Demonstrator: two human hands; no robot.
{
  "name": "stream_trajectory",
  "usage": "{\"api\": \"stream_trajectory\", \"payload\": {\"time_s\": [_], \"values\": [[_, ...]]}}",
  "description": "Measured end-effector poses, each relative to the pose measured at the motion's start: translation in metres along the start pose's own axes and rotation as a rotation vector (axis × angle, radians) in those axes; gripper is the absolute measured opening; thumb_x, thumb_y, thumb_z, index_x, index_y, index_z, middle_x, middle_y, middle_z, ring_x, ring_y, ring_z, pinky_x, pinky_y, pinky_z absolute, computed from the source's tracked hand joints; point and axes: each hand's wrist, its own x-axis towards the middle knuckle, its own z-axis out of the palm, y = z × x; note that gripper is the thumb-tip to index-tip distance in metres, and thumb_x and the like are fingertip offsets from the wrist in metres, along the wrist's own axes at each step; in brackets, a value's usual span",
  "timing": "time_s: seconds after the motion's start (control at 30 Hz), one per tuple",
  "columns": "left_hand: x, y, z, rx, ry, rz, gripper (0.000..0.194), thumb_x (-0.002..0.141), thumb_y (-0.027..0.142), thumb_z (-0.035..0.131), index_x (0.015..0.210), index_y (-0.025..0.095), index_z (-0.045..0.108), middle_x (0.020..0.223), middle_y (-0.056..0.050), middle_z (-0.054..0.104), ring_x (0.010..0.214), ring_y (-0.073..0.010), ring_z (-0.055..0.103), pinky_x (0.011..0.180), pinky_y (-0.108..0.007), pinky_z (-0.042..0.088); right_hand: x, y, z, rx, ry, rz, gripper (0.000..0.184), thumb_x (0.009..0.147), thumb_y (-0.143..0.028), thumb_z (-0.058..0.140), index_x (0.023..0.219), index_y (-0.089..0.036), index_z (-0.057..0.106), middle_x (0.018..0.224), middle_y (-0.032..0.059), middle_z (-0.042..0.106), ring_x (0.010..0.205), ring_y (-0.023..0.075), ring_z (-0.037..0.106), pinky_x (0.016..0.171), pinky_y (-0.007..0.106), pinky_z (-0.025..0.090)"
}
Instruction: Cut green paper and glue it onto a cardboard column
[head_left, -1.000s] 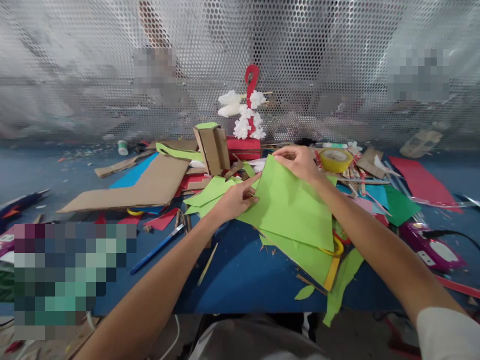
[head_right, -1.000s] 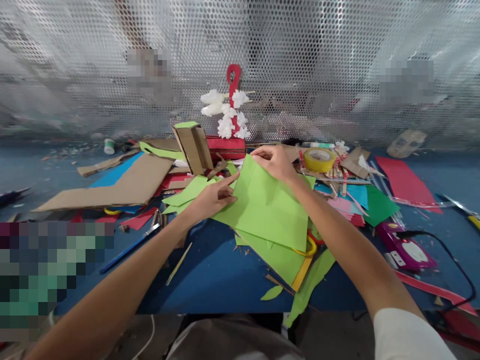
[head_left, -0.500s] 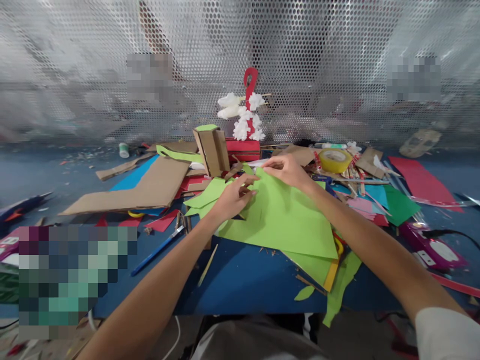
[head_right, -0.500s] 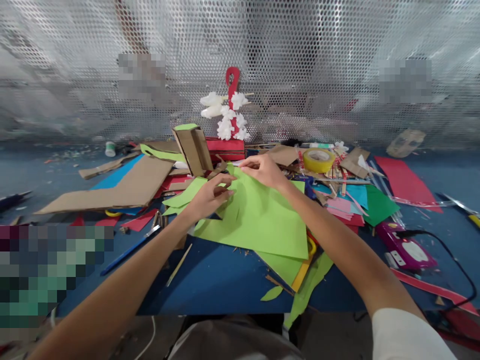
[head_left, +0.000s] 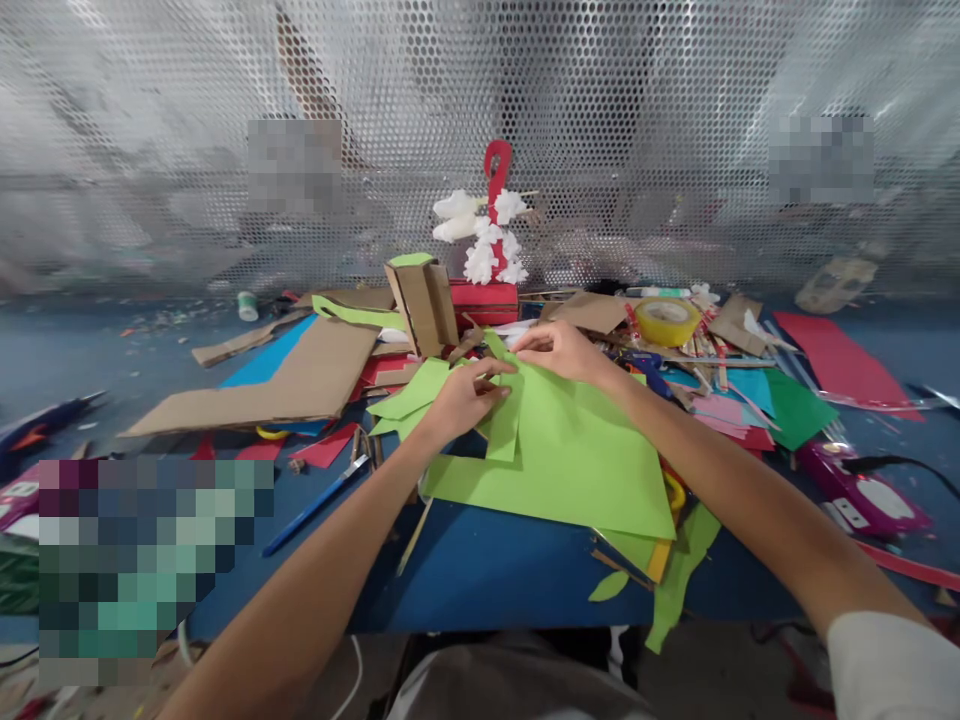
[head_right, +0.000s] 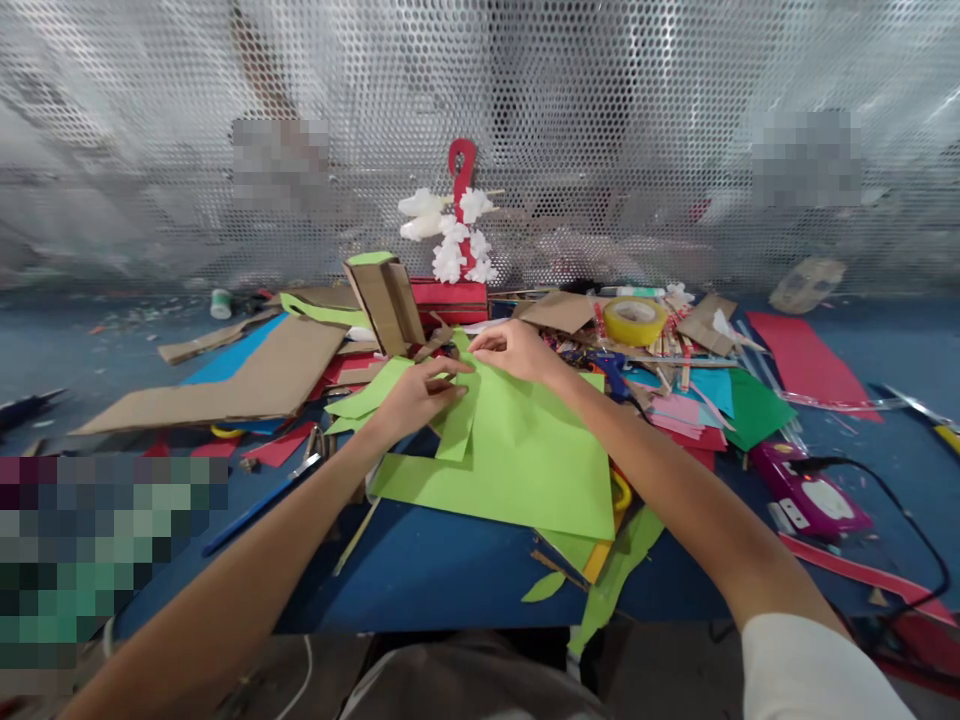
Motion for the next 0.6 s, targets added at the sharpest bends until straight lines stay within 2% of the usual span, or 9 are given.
{"api": "stream_trajectory", "payload": {"time_s": [0.2, 0.33, 0.43, 0.5, 0.6], "values": [[-0.001, 0.005, -0.002, 0.005, -0.006, -0.046, 0.038, 0.081, 0.031, 0.074, 0.116, 0.016, 0.077, 0.091, -0.006, 0.074, 0.071, -0.0147, 0.065, 0.063, -0.024, 0.052, -0.001, 0.001, 0.000, 0.015, -0.012, 0.011, 0.016, 0.087, -0.030, 0.076, 0.096, -0.019, 0.082, 0.097, 0.0084, 0.082, 0.089, 0.0221, 0.075, 0.085, 0.035, 0.059], [0.000, 0.005, -0.005, -0.025, 0.015, -0.061, 0.041, 0.077, 0.034, 0.081, 0.115, 0.017, 0.079, 0.100, -0.007, 0.078, 0.071, -0.0139, 0.066, 0.067, -0.026, 0.055, 0.002, 0.001, -0.004, -0.012, -0.031, -0.004, 0.020, 0.090, -0.033, 0.074, 0.100, -0.018, 0.082, 0.100, 0.0082, 0.082, 0.091, 0.0217, 0.075, 0.085, 0.034, 0.058], [0.000, 0.004, -0.011, -0.120, 0.080, -0.070, 0.041, 0.071, 0.034, 0.090, 0.108, 0.020, 0.082, 0.113, -0.007, 0.078, 0.080, -0.0146, 0.069, 0.075, -0.026, 0.059, 0.002, -0.001, -0.020, -0.061, -0.103, -0.002, 0.029, 0.092, -0.044, 0.074, 0.106, -0.020, 0.082, 0.106, 0.0073, 0.082, 0.094, 0.0225, 0.074, 0.087, 0.034, 0.058], [0.000, 0.003, -0.017, -0.239, 0.113, -0.122, 0.043, 0.069, 0.032, 0.093, 0.110, 0.022, 0.082, 0.114, -0.007, 0.079, 0.080, -0.0139, 0.071, 0.072, -0.024, 0.059, -0.001, -0.003, -0.037, -0.045, -0.155, 0.060, 0.040, 0.092, -0.058, 0.073, 0.103, -0.021, 0.083, 0.106, 0.0069, 0.082, 0.093, 0.0233, 0.074, 0.084, 0.034, 0.060], [0.001, 0.003, -0.026, -0.486, 0.151, -0.210, 0.049, 0.067, 0.027, 0.095, 0.114, 0.021, 0.081, 0.111, -0.006, 0.080, 0.078, -0.0134, 0.073, 0.068, -0.023, 0.060, -0.012, -0.007, -0.064, 0.117, -0.190, 0.220, 0.070, 0.098, -0.080, 0.044, 0.106, -0.022, 0.082, 0.101, 0.0099, 0.082, 0.088, 0.0237, 0.076, 0.079, 0.034, 0.062]]}}
